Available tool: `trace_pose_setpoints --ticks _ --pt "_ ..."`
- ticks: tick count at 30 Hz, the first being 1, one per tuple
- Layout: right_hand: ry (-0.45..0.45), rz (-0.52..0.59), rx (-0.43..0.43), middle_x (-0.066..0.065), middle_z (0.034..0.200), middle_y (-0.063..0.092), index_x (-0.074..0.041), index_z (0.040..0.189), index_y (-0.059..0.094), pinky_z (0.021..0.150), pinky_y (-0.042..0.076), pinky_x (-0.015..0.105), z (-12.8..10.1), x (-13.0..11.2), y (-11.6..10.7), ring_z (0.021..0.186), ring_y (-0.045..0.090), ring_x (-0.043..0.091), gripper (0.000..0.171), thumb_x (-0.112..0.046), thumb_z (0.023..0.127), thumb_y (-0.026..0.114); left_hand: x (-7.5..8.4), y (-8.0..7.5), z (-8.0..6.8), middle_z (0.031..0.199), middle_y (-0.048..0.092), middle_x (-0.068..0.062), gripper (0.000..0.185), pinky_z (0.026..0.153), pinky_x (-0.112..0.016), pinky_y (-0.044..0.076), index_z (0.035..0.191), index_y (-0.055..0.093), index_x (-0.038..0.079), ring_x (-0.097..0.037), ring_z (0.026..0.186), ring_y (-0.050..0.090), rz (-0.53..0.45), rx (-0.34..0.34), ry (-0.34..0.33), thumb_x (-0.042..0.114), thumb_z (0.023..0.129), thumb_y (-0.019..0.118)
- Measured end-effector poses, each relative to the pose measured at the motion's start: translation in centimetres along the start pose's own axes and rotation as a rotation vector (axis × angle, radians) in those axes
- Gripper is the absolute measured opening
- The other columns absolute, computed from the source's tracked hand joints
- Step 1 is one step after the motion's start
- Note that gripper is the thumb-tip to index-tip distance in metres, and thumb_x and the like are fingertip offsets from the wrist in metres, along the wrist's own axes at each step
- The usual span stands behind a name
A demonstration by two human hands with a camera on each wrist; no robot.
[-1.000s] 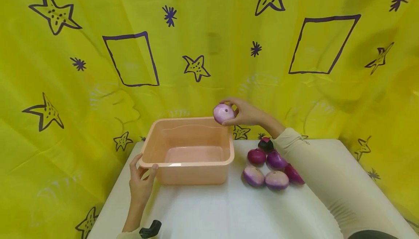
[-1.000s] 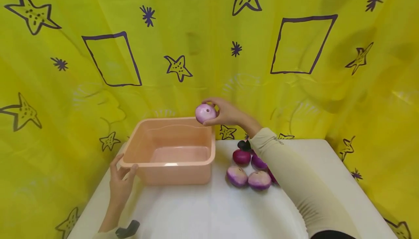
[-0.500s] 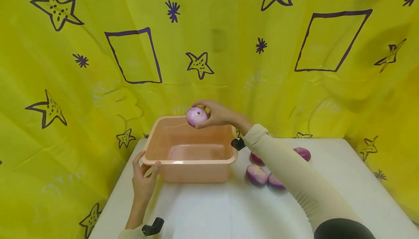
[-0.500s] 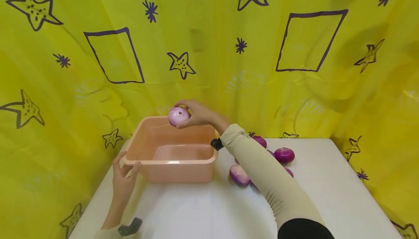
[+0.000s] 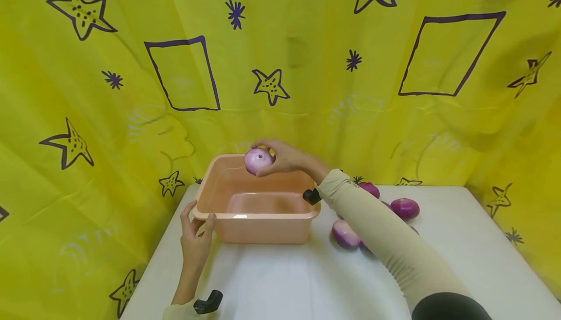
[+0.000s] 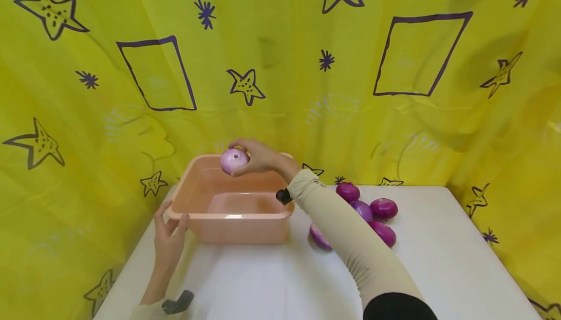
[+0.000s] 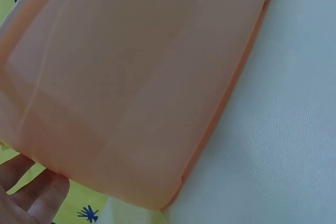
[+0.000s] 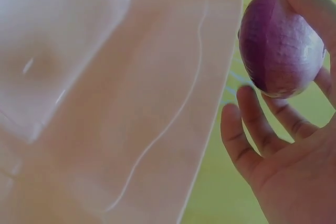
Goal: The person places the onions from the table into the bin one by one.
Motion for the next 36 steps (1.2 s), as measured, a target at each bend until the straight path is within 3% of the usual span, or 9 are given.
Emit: trace_pose_setpoints --ticks 6,10,21,30,36 --pt "0.022 -0.037 -0.042 0.021 0.149 0.048 -0.006 0.156 0.039 0.104 0.048 0.052 -0.5 0.3 0.1 0.128 0.05 0.038 0.09 -0.025 0.082 0.088 0.0 0.1 0.0 0.155 0.047 -0.015 0.063 0.084 -0.01 0.049 0.157 0.03 0.021 -0.027 0.122 0.057 0.007 -0.001 0.022 0.022 0.103 0.062" --pt "0.032 -0.034 -0.058 0.02 0.16 0.036 -0.008 0.159 0.032 0.111 0.04 0.059 -0.9 0.4 -0.2 0.139 0.041 0.043 0.094 -0.028 0.085 0.086 0.1 0.1 0.0 0.155 0.048 -0.015 0.062 0.085 -0.01 0.049 0.156 0.031 0.021 -0.028 0.122 0.058 0.02 0.004 0.034 0.02 0.103 0.062" --pt "0.092 -0.016 -0.024 0.021 0.155 0.042 -0.012 0.158 0.037 0.1 0.051 0.054 -3.4 0.8 -2.0 0.129 0.053 0.049 0.089 -0.031 0.086 0.085 0.3 0.0 -0.2 0.152 0.051 -0.017 0.062 0.079 -0.009 0.051 0.157 0.034 0.02 0.003 0.109 0.056 0.008 0.008 0.041 0.016 0.102 0.064" --pt "0.129 -0.05 0.049 0.022 0.14 0.052 -0.016 0.155 0.043 0.088 0.057 0.051 -8.9 1.1 -5.5 0.117 0.06 0.044 0.082 -0.027 0.086 0.085 0.3 0.1 -0.3 0.147 0.056 -0.018 0.061 0.079 -0.01 0.051 0.155 0.034 0.019 0.0 0.108 0.057 -0.013 0.009 0.031 0.016 0.102 0.064" --pt "0.147 -0.126 0.095 0.019 0.138 0.055 -0.016 0.154 0.045 0.089 0.057 0.052 -13.3 2.6 -8.3 0.112 0.063 0.039 0.08 -0.03 0.086 0.085 0.1 0.0 -0.2 0.143 0.058 -0.02 0.063 0.077 -0.01 0.051 0.156 0.032 0.019 -0.002 0.108 0.058 -0.029 0.01 0.011 0.015 0.102 0.064"
Point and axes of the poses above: each hand's wrist, its own z-axis towards the middle knuckle, its own y-axis out of the palm, x = y × z, the point moved 3 cm from there along z, towards the middle knuckle
